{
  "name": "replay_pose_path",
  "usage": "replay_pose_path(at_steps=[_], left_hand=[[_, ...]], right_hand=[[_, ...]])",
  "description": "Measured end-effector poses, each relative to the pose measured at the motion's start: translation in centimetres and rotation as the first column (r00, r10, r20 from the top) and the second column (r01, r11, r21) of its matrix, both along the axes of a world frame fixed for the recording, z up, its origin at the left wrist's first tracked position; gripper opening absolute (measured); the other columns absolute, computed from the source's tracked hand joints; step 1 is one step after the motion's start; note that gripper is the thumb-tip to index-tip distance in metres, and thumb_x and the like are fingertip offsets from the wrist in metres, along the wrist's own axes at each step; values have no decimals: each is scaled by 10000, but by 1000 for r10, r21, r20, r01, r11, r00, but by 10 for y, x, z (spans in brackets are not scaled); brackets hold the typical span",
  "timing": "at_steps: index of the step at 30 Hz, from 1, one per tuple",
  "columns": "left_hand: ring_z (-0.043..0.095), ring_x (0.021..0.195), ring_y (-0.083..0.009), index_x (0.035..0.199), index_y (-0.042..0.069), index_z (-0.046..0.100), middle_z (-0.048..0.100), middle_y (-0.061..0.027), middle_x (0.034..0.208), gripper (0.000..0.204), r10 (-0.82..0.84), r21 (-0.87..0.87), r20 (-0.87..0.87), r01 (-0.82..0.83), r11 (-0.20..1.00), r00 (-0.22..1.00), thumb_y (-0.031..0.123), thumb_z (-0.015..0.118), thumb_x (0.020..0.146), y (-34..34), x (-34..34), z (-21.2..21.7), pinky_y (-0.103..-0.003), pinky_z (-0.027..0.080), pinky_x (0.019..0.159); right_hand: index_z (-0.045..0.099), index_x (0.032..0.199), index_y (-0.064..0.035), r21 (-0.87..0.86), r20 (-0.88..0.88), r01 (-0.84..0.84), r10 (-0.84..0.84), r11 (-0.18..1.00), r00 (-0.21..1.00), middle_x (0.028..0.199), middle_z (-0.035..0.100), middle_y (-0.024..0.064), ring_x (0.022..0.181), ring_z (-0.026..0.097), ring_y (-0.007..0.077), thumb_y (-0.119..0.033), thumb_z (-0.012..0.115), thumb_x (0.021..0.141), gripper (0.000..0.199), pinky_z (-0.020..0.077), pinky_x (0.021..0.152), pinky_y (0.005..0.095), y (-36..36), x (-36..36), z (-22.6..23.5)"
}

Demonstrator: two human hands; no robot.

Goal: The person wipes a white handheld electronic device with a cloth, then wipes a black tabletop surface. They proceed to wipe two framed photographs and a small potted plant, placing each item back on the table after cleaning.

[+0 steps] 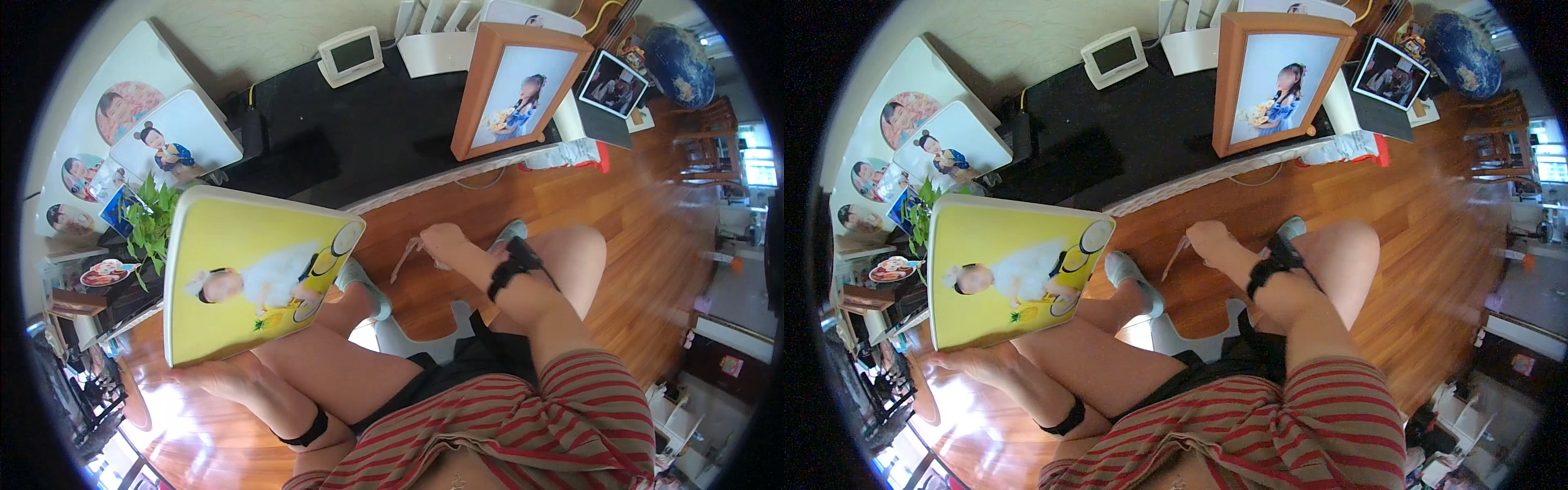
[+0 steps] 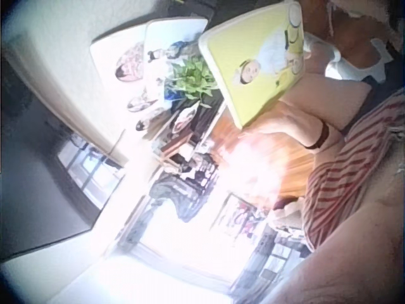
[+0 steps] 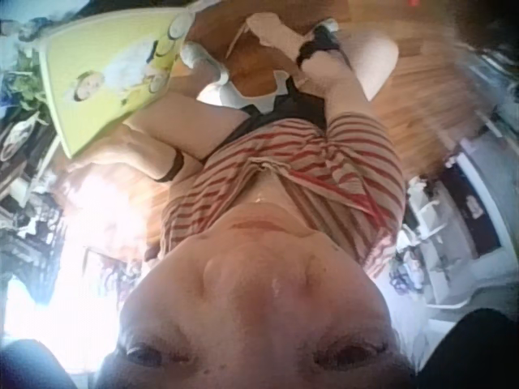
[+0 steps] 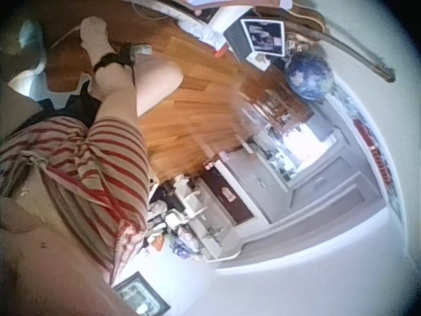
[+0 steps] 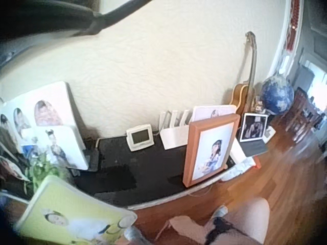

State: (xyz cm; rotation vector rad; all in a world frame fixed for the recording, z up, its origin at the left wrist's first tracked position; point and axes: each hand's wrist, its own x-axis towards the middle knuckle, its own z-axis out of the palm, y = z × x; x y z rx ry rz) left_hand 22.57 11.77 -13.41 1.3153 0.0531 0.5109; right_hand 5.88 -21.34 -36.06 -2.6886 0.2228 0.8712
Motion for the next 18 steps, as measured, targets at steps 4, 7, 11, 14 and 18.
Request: replay_pose_path(at_steps=[4,7,11,14,18], left_hand=[[420,1304,-305,1432,65,347,417,-125,1433,958,41,-108,-11,-42,993,999,714,614,779,8,-10,-4,-487,344,1110],[514,1213,-376,1358,-31,426,497,-212,1348,1009,-72,-253,-102,45,967,992,799,471,787,21,-18,-4,-536,439,1011],[574,1134,-420,1310,-70,472,543,-254,1283,1064,-314,-387,19,297,873,949,852,374,790,38,-22,-1,-561,510,921],[592,1062,-379,1263,-63,489,580,-215,1179,1039,-153,-294,-121,112,949,981,842,468,752,37,-27,-2,-515,518,854],[615,978,-287,1102,-24,533,612,-159,1053,895,54,-162,-136,-76,984,989,814,379,829,19,-32,-1,-441,523,835]], right_hand=[[710,898,-113,-99,82,66,-58,993,995,833,683,134,873,662,327,-160,609,824,134,536,765,423,-15,12,119],[708,955,-116,-45,282,122,-105,991,954,836,677,145,822,651,342,-185,600,841,172,526,747,440,-23,18,212],[694,943,-97,-159,512,233,-122,959,850,790,667,158,799,656,361,-184,585,863,161,522,704,459,-16,51,282],[706,899,-78,-343,610,235,25,909,792,820,675,173,821,661,366,-157,575,854,160,529,704,472,-19,99,302],[714,905,-8,-445,603,248,82,861,794,908,692,207,873,681,371,-90,541,844,200,554,727,458,-33,181,305]])
